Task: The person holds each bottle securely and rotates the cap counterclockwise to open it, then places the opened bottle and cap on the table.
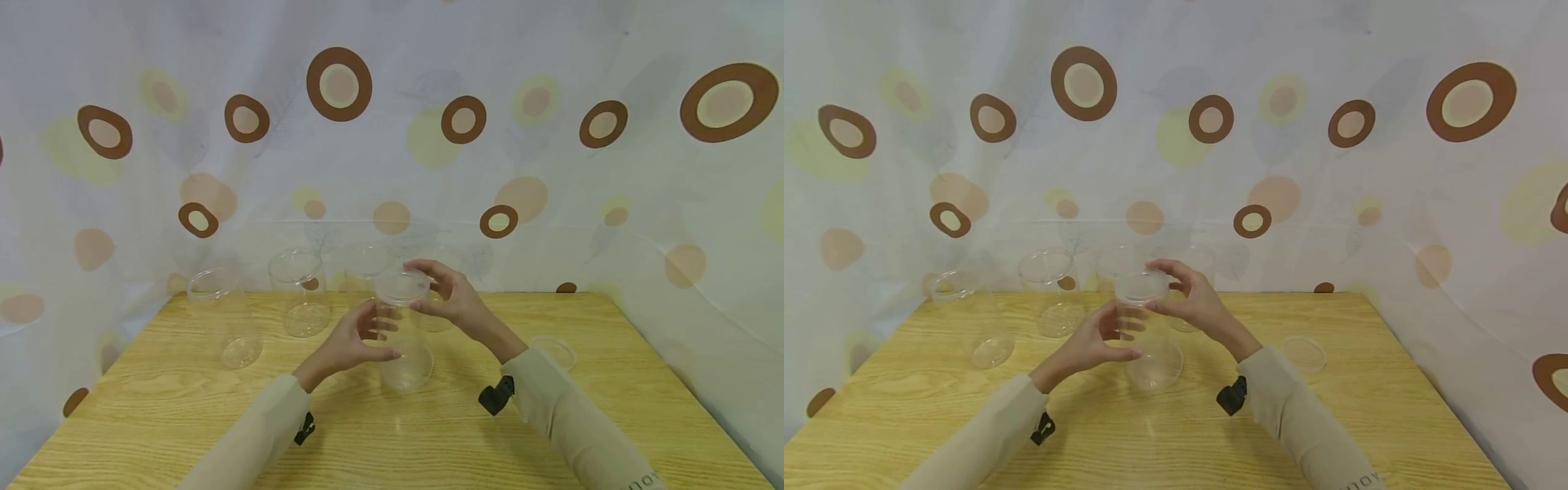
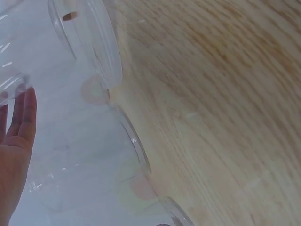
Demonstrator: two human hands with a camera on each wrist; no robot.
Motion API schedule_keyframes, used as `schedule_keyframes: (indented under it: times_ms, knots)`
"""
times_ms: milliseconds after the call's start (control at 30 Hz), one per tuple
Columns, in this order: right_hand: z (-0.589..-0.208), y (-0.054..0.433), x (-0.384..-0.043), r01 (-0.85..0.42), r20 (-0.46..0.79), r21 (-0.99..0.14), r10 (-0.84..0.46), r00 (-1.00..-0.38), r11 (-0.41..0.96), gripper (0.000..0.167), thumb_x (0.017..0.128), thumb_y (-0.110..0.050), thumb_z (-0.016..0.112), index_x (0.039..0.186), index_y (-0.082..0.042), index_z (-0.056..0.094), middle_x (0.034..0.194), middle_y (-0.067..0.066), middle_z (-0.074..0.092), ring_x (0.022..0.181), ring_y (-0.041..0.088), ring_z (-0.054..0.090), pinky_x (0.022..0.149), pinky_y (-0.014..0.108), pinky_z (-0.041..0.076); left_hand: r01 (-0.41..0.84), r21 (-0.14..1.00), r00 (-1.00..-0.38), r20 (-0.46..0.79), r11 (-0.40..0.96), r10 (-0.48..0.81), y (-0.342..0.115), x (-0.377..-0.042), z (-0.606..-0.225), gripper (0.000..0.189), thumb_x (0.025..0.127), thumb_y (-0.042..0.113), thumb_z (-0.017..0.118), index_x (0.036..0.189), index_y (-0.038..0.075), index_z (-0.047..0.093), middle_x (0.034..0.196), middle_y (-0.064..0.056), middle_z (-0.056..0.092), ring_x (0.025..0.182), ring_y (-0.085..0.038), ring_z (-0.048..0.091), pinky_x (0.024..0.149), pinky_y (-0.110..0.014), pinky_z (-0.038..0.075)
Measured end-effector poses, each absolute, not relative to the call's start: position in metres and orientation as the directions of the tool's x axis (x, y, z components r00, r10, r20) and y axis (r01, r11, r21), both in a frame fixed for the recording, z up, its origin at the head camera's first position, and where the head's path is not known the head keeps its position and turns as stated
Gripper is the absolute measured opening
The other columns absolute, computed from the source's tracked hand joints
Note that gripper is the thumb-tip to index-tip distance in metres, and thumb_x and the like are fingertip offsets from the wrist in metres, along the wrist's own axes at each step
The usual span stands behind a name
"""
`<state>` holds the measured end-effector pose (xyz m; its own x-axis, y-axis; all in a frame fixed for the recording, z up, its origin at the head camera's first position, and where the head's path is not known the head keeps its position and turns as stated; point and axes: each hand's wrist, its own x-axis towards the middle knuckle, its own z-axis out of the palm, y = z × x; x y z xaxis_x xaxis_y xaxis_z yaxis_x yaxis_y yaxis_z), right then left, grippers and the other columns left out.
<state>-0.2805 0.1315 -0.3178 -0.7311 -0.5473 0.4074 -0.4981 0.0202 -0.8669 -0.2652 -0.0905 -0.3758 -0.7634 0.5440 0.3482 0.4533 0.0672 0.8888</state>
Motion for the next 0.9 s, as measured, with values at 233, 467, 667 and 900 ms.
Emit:
schedule_keyframes:
  times_ms: [233, 467, 667, 900]
  knots:
    - [-0.314, 0.136, -0.281, -0.454, 0.357, -0.891, -0.628, -0.691, -0.006, 0.069, 0.084, -0.028, 0.066, 0.141, -0.010, 0.032, 0.145, 0.014, 0.029, 0.124, 0.030, 0.040, 0.094, 0.039, 0.043, 0.468, 0.877, -0.770, 0.345, 0.106, 0.537, -0.092, -0.272, -0.380, 0.073, 0.071, 0.010, 0.078, 0.133, 0.023, 0.041, 0.126, -0.006, 0.054, 0.110, -0.025, 0.057, 0.089, -0.045, 0.048]
    - [-0.317, 0.135, -0.278, -0.494, 0.386, -0.868, -0.561, -0.732, 0.047, 0.068, 0.084, -0.023, 0.067, 0.141, -0.015, 0.031, 0.143, 0.012, 0.031, 0.128, 0.028, 0.034, 0.103, 0.053, 0.030, 0.464, 0.874, -0.800, 0.343, 0.144, 0.492, -0.091, -0.265, -0.371, 0.066, 0.071, 0.003, 0.076, 0.128, 0.011, 0.043, 0.127, -0.011, 0.052, 0.112, -0.029, 0.055, 0.092, -0.049, 0.045]
    - [-0.323, 0.128, -0.274, -0.522, 0.424, -0.843, -0.436, -0.794, 0.132, 0.064, 0.081, -0.018, 0.070, 0.135, -0.013, 0.037, 0.133, 0.009, 0.042, 0.124, 0.025, 0.037, 0.100, 0.054, 0.032, 0.461, 0.870, -0.814, 0.334, 0.177, 0.476, -0.091, -0.253, -0.358, 0.065, 0.072, 0.002, 0.075, 0.128, 0.008, 0.042, 0.127, -0.014, 0.051, 0.112, -0.032, 0.055, 0.092, -0.047, 0.046]
    - [-0.324, 0.124, -0.273, -0.530, 0.439, -0.833, -0.391, -0.809, 0.161, 0.058, 0.080, -0.013, 0.071, 0.130, -0.012, 0.041, 0.129, 0.010, 0.044, 0.120, 0.025, 0.041, 0.097, 0.048, 0.037, 0.448, 0.878, -0.820, 0.328, 0.170, 0.469, -0.090, -0.252, -0.358, 0.064, 0.073, 0.002, 0.075, 0.128, 0.009, 0.043, 0.127, -0.013, 0.051, 0.113, -0.033, 0.054, 0.093, -0.050, 0.044]
